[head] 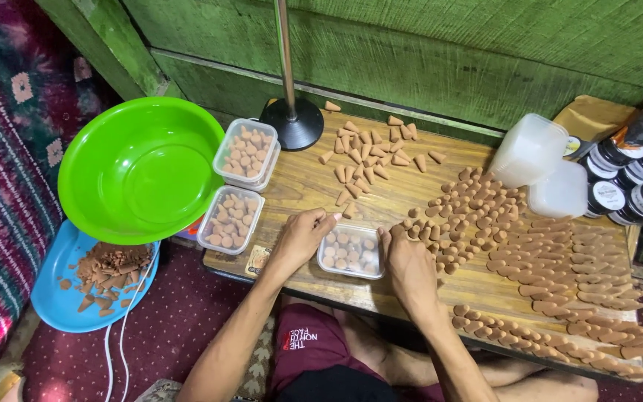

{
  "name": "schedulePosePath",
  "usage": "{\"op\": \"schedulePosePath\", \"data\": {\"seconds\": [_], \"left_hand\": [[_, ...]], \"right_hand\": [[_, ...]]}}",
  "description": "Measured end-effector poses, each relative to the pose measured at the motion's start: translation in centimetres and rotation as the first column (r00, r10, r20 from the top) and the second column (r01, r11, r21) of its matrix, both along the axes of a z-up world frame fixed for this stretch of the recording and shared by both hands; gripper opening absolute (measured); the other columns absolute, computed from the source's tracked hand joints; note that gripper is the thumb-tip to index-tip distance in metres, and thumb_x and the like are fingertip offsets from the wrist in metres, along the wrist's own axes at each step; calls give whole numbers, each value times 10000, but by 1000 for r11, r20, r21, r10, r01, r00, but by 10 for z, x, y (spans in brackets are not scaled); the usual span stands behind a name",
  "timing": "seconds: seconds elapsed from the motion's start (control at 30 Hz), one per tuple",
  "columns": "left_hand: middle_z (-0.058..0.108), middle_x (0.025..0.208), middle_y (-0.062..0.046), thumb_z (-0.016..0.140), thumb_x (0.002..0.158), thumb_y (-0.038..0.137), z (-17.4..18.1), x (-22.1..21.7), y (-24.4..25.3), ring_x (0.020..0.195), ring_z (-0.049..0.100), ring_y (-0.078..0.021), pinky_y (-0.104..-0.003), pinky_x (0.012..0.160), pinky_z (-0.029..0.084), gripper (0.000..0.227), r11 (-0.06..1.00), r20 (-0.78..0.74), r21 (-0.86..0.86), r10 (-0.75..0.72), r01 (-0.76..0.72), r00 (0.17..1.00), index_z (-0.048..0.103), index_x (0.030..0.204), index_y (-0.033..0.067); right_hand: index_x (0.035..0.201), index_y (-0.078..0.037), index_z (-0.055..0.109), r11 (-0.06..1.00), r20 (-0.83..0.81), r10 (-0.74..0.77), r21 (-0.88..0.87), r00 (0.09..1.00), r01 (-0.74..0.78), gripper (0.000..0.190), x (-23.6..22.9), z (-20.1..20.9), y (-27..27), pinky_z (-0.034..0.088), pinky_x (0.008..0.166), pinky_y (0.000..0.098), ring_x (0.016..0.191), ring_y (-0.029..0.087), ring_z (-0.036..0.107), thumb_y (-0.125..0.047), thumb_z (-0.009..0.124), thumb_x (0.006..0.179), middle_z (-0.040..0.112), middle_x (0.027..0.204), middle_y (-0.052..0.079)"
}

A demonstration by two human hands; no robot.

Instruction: The person sorts incense cones by hand into plastic containers, organizing them onto a wooden board.

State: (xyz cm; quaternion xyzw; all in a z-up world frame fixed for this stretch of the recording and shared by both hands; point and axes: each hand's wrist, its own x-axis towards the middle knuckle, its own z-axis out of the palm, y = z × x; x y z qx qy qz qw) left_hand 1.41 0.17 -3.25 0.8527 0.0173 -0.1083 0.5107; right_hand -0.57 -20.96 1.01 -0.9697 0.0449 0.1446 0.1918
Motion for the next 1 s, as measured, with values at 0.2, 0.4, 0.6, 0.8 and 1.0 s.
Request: {"op": "schedulePosePath", "data": {"seconds": [0.2, 0.4, 0.6, 0.8, 1.0], "left_hand": [[558, 457, -69, 578, 986, 414, 23, -26, 7, 550, 646, -230, -365, 630, 522, 434, 999, -115, 41, 9, -4, 993, 599, 712, 79], [559, 597, -19, 574, 1043, 222, 20, -44, 7, 450, 551, -108, -271, 426, 443, 296, 987, -166, -153, 18, -44, 986, 625, 817, 37], [555, 609, -19, 596, 1043, 227, 6, -43, 6, 468, 536, -96, -255, 433, 429, 300, 966, -205, -240, 45, -95, 978, 602, 803, 46], [656, 805, -81, 557, 1027, 169, 6, -51, 2, 531, 595, -119, -228, 436, 498, 175, 960, -139, -253, 89, -122, 986, 528, 1115, 21], [492, 846, -12, 637, 952, 84, 10, -73, 3, 619, 487, -76, -209, 489, 407, 631, 979, 111, -200, -8, 30, 994, 427, 1547, 83]], "right_hand": [[992, -113, 684, 986, -146, -60, 148, 988, 82, 528, -29, 25, -4, 548, 881, 624, 1003, 537, 710, -569, 420, 1031, 742, 879, 331], [978, -15, 587, 941, -26, -116, 318, 993, 118, 343, -40, 17, 4, 534, 543, 484, 565, 402, 711, -340, 496, 1036, 692, 632, 238], [957, -26, 596, 879, -51, -201, 430, 978, 203, 291, -41, 6, 5, 503, 510, 443, 507, 329, 646, -296, 518, 1033, 651, 607, 195], [1381, -37, 451, 675, 43, -148, 734, 988, 69, 458, -56, -5, -4, 427, 403, 260, 448, 122, 541, -152, 613, 969, 517, 636, 10], [1572, -44, 380, 645, 19, -81, 763, 997, 38, 699, -63, -13, -14, 485, 503, 244, 574, 123, 611, -116, 637, 926, 626, 683, 40]]}}
